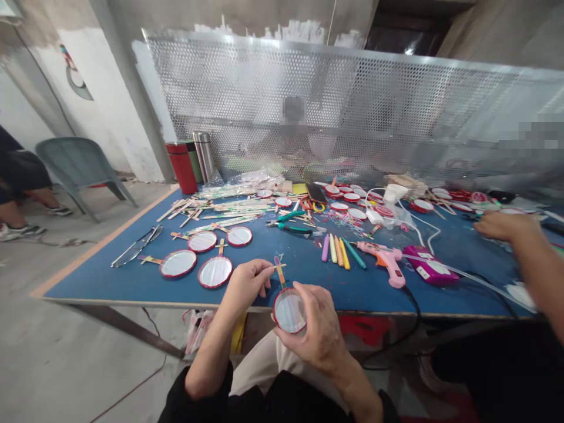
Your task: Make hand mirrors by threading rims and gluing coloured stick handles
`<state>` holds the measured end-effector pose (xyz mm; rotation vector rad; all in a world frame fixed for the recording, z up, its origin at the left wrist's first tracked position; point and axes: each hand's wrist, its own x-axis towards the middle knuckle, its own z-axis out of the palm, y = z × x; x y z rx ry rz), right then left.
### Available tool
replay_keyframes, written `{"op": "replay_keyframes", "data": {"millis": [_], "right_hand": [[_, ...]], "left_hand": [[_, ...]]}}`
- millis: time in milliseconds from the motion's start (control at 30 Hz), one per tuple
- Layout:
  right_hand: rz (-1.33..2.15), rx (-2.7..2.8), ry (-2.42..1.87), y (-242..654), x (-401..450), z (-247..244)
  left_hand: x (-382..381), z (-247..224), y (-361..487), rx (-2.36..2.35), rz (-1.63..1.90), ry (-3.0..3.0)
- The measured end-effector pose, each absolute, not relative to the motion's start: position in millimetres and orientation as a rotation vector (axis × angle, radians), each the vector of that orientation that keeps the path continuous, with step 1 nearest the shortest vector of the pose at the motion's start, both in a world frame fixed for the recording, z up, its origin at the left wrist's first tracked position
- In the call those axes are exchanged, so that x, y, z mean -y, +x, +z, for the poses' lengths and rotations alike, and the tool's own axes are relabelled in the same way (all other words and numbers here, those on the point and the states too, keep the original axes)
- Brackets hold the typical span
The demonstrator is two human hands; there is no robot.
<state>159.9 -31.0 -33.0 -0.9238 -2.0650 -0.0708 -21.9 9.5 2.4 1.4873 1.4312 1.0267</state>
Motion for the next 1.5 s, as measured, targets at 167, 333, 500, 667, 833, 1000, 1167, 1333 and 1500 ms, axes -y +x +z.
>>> {"op": "replay_keyframes", "data": {"millis": [167, 333, 500, 667, 833, 1000, 1167, 1333, 1500], "right_hand": [[-0.073, 2.076, -0.927, 159.5, 31.6, -31.8], [-0.081, 2.074, -0.92, 159.9, 31.3, -31.9], [-0.089, 2.066, -0.927, 159.4, 30.7, -34.5], [-0.073, 2.074, -0.924, 159.6, 31.6, -34.5], [-0.062, 2.074, -0.932, 160.3, 31.3, -34.3], [-0.075, 2.072, -0.921, 160.0, 29.5, -35.3], [-0.086, 2.059, -0.918, 159.4, 29.6, -35.7], [-0.093, 2.059, -0.924, 159.4, 30.2, -36.7], [-0.097, 2.06, -0.929, 158.8, 30.4, -36.2]], "left_hand": [[-10.6, 3.4, -21.3, -1.428, 1.029, 1.481], [-9.1, 4.1, -21.3, -1.434, 1.035, 1.477], [-8.8, 5.1, -21.2, -1.435, 1.037, 1.479], [-8.8, 6.3, -20.9, -1.436, 1.043, 1.473], [-8.0, 6.6, -20.9, -1.436, 1.047, 1.469], [-8.1, 6.6, -20.9, -1.434, 1.05, 1.473], [-7.7, 7.2, -20.8, -1.43, 1.049, 1.476], [-7.6, 6.4, -20.7, -1.429, 1.053, 1.471], [-8.2, 6.0, -20.5, -1.432, 1.051, 1.47]]}}
